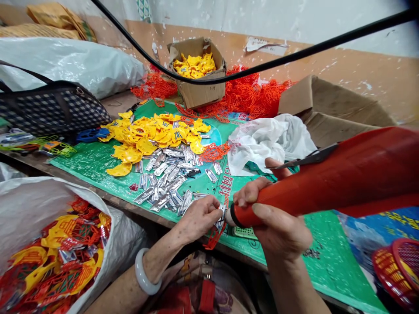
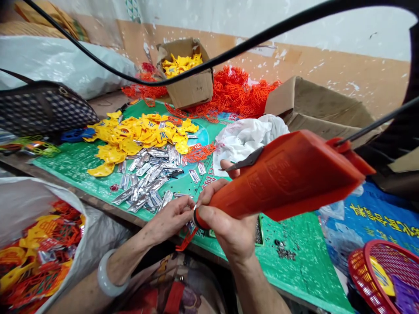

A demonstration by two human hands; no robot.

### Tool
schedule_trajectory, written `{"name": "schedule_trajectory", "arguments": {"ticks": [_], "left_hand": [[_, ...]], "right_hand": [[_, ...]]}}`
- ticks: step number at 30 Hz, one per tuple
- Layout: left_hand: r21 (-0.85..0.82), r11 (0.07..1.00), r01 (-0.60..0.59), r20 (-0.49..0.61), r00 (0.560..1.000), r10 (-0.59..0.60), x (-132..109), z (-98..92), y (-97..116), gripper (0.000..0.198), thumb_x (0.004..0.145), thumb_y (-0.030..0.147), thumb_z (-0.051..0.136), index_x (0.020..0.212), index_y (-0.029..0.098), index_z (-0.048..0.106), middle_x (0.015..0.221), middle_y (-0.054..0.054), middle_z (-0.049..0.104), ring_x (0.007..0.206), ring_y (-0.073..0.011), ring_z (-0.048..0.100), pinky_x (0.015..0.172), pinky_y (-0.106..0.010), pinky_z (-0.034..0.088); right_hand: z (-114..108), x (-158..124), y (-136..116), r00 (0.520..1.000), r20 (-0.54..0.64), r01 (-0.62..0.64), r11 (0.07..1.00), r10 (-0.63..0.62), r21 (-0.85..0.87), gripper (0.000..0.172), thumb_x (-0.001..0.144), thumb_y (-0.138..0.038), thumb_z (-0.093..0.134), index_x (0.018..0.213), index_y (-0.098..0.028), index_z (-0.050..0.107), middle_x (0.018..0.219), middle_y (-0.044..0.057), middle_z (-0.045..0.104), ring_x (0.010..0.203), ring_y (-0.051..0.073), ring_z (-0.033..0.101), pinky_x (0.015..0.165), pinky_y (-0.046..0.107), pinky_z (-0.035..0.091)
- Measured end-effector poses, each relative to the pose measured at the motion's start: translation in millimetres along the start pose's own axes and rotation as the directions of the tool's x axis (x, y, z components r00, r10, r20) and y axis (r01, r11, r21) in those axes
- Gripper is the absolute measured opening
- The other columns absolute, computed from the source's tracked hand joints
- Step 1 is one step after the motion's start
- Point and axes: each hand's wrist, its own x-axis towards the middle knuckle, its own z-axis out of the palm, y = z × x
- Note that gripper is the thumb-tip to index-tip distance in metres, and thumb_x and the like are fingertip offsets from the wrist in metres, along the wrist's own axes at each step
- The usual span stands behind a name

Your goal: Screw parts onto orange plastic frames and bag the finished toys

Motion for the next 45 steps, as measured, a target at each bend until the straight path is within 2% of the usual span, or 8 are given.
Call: {"name": "schedule_trajectory", "arguments": {"ticks": [6, 14, 17, 20, 22, 29, 35, 45], "left_hand": [[-0.002, 1.0, -0.027, 0.004, 1.0, 0.027, 1, 0.8, -4, 0.008, 0.077, 0.029, 0.054, 0.076, 0.021, 0.052, 0.057, 0.008, 0.048, 0.051, -0.0118, 0.044, 0.049, -0.022, 0.031], [-0.012, 0.999, -0.048, -0.007, 0.999, 0.048, 2, 1.1, -7, 0.01, 0.077, 0.03, 0.055, 0.076, 0.02, 0.053, 0.059, 0.007, 0.049, 0.054, -0.0121, 0.044, 0.05, -0.022, 0.029], [-0.033, 0.998, -0.056, -0.025, 0.998, 0.055, 5, 2.7, -12, 0.011, 0.076, 0.03, 0.056, 0.075, 0.02, 0.054, 0.057, 0.007, 0.047, 0.053, -0.0118, 0.043, 0.049, -0.022, 0.028], [-0.071, 0.995, -0.066, -0.045, 0.997, 0.063, 6, 5.3, -15, 0.011, 0.074, 0.03, 0.057, 0.073, 0.02, 0.052, 0.056, 0.008, 0.044, 0.051, -0.0112, 0.04, 0.048, -0.022, 0.028], [-0.101, 0.992, -0.076, -0.057, 0.996, 0.07, 7, 7.4, -15, 0.012, 0.073, 0.03, 0.058, 0.072, 0.02, 0.053, 0.057, 0.007, 0.045, 0.053, -0.0117, 0.042, 0.05, -0.023, 0.031], [-0.193, 0.976, -0.104, -0.076, 0.993, 0.091, 6, 14.2, -13, 0.015, 0.073, 0.034, 0.062, 0.073, 0.019, 0.06, 0.057, 0.004, 0.054, 0.062, -0.0175, 0.054, 0.057, -0.026, 0.04], [-0.229, 0.967, -0.11, -0.092, 0.992, 0.091, 3, 14.7, -11, 0.017, 0.075, 0.035, 0.064, 0.073, 0.019, 0.063, 0.054, 0.003, 0.055, 0.064, -0.019, 0.057, 0.06, -0.026, 0.043], [-0.243, 0.966, -0.086, -0.091, 0.994, 0.066, 1, 18.6, -16, 0.017, 0.074, 0.034, 0.066, 0.074, 0.018, 0.063, 0.054, 0.005, 0.051, 0.054, -0.0131, 0.047, 0.052, -0.023, 0.035]], "right_hand": [[-4, -1, 6, 0.999, 0.032, 0.0, 1.0, -0.001, 0.021, 0.054, 0.068, -0.021, 0.077, 0.117, -0.033, 0.057, 0.073, -0.004, 0.063, 0.063, 0.015, 0.06, 0.062, 0.034, 0.052], [-3, 1, 6, 0.999, 0.049, 0.001, 1.0, -0.002, 0.02, 0.049, 0.068, -0.018, 0.075, 0.113, -0.03, 0.059, 0.073, -0.004, 0.063, 0.063, 0.015, 0.06, 0.062, 0.034, 0.051], [-4, -1, 6, 0.998, 0.061, 0.008, 0.999, -0.005, -0.044, 0.037, 0.069, -0.017, 0.073, 0.103, -0.027, 0.062, 0.072, -0.004, 0.062, 0.063, 0.015, 0.059, 0.065, 0.035, 0.052], [-4, -4, 7, 0.996, 0.088, 0.011, 0.992, 0.001, -0.128, 0.017, 0.07, -0.018, 0.072, 0.084, -0.023, 0.063, 0.073, -0.003, 0.059, 0.064, 0.014, 0.058, 0.069, 0.037, 0.052], [-5, -5, 9, 0.994, 0.109, 0.014, 0.986, 0.004, -0.166, 0.01, 0.071, -0.019, 0.071, 0.075, -0.022, 0.062, 0.073, -0.003, 0.057, 0.065, 0.014, 0.057, 0.07, 0.037, 0.051], [-9, -6, 13, 0.986, 0.165, 0.034, 0.954, 0.017, -0.298, 0.01, 0.072, -0.027, 0.069, 0.078, -0.024, 0.061, 0.071, -0.002, 0.055, 0.068, 0.016, 0.056, 0.072, 0.039, 0.054], [-7, -11, 15, 0.985, 0.17, 0.058, 0.951, -0.006, -0.302, 0.018, 0.075, -0.023, 0.067, 0.092, -0.027, 0.063, 0.072, -0.003, 0.054, 0.067, 0.016, 0.055, 0.072, 0.039, 0.055], [-13, -14, 14, 0.982, 0.187, 0.075, 0.948, -0.017, -0.311, 0.01, 0.073, -0.018, 0.067, 0.078, -0.024, 0.061, 0.071, -0.003, 0.055, 0.067, 0.015, 0.056, 0.071, 0.037, 0.054]]}}
